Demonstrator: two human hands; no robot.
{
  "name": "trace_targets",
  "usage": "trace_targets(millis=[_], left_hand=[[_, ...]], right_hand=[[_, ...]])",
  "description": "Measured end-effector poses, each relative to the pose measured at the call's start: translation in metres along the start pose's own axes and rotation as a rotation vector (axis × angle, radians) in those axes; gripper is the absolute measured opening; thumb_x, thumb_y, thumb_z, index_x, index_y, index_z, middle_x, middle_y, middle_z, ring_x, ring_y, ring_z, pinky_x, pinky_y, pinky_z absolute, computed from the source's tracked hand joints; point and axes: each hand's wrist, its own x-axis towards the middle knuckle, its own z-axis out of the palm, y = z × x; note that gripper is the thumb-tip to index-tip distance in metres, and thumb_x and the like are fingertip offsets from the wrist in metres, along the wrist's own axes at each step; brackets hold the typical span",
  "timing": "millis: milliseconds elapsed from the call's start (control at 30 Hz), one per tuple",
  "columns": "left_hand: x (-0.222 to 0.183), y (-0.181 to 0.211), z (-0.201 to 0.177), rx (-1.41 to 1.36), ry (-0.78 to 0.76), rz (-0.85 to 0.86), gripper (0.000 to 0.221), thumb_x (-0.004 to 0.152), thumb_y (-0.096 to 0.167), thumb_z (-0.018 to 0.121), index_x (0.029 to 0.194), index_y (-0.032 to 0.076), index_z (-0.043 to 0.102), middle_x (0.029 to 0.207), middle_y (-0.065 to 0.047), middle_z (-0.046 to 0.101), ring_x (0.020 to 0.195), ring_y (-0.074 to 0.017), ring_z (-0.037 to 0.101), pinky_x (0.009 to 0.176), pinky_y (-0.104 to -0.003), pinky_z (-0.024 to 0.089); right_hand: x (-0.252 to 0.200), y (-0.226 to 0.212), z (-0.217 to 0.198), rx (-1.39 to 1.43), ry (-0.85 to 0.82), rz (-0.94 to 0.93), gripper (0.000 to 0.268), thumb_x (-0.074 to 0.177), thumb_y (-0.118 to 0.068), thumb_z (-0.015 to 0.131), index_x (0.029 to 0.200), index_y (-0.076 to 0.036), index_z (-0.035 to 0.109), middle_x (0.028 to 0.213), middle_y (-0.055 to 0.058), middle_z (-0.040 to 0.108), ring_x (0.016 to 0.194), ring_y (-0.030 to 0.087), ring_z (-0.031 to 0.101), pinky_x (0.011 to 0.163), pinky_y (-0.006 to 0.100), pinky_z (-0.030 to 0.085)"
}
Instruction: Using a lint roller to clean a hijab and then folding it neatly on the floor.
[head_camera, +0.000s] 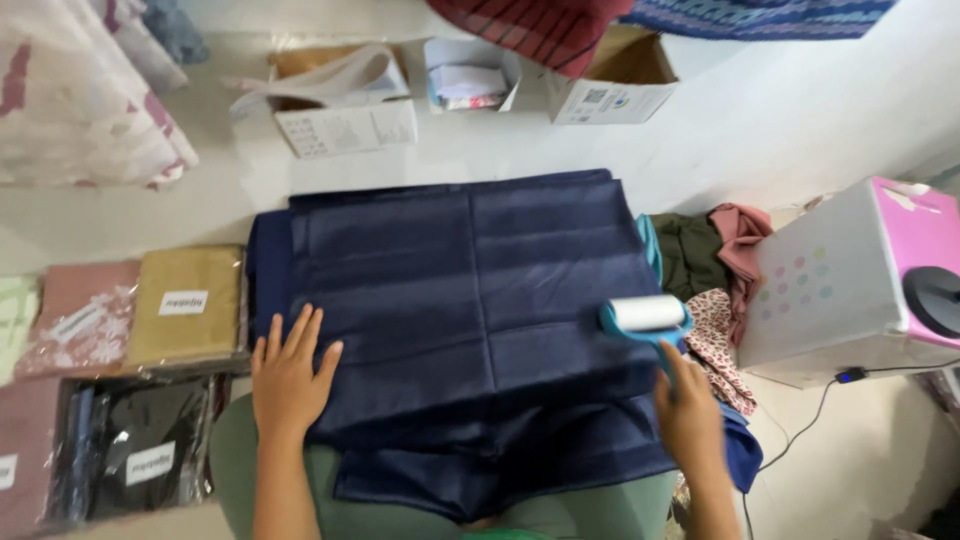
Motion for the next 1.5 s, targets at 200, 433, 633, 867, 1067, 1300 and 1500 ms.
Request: trace_targets(millis=[200,433,633,867,1067,1300,1500], left_hand=[[0.000,0.002,0.000,-0.036,0.050,0.007,0.062,0.099,0.055,0.049,0.151,0.022,0.052,0.158,0.007,0.050,0.150,-0.0327,0.039,0.121,-0.050,0.029],[0.000,0.004,-0.008,-0.020,0.063,-0.010,0.054,0.102,0.046,0.048,0.149,0.021,0.054,0.156,0.008,0.052,0.149,-0.0300,0.040,0.119,-0.048,0.029],[0.001,0.000,-0.010,-0.055,-0.129,-0.024,0.055,0.106,0.048,0.043,0.157,0.028,0.044,0.164,0.007,0.042,0.154,-0.0310,0.030,0.123,-0.054,0.025],[0.000,0.003,-0.017,-0.043,-0.112,-0.003,0.055,0.105,0.045,0.048,0.157,0.025,0.046,0.163,0.004,0.044,0.153,-0.0325,0.034,0.122,-0.055,0.028],[-0.002,0.004,-0.005,-0.024,0.040,0.018,0.058,0.102,0.050,0.047,0.152,0.020,0.052,0.159,0.007,0.048,0.151,-0.0303,0.037,0.121,-0.048,0.027],[-0.003,-0.001,0.002,-0.013,0.042,0.017,0.060,0.101,0.053,0.044,0.152,0.021,0.050,0.160,0.008,0.046,0.151,-0.0292,0.036,0.121,-0.048,0.027],[-0.003,-0.001,0.003,0.001,0.037,-0.004,0.061,0.100,0.054,0.044,0.152,0.022,0.050,0.161,0.009,0.045,0.153,-0.0269,0.034,0.121,-0.046,0.026]], right_hand=[[0.028,-0.007,-0.055,0.142,-0.223,-0.123,0.048,0.088,-0.013,0.068,0.136,-0.014,0.067,0.117,0.010,0.073,0.091,0.030,0.070,0.078,0.038,0.053],[0.050,-0.162,0.011,0.231,-0.580,-0.584,0.054,0.088,-0.025,0.070,0.140,-0.037,0.061,0.121,-0.002,0.073,0.074,0.019,0.076,0.072,0.036,0.064],[0.055,-0.234,0.058,0.183,-0.386,-1.149,0.030,0.100,-0.023,0.059,0.128,-0.023,0.069,0.105,0.009,0.072,0.086,0.030,0.074,0.073,0.040,0.060],[0.108,-0.132,-0.010,0.132,-0.665,-0.644,0.043,0.086,-0.004,0.069,0.118,-0.032,0.079,0.110,0.010,0.078,0.112,0.036,0.070,0.093,0.047,0.057],[0.122,0.015,-0.068,-0.171,-0.632,-0.065,0.062,0.078,0.004,0.074,0.124,-0.038,0.077,0.116,-0.010,0.081,0.069,0.020,0.071,0.071,0.036,0.057],[0.139,0.028,-0.108,-0.334,-0.625,0.067,0.077,0.075,0.016,0.058,0.122,-0.040,0.082,0.121,-0.009,0.083,0.074,0.022,0.077,0.079,0.033,0.060],[0.182,-0.054,-0.123,0.596,-0.099,-0.180,0.043,0.105,-0.006,0.064,0.147,0.000,0.062,0.091,0.010,0.065,0.072,0.015,0.056,0.061,0.025,0.045]])
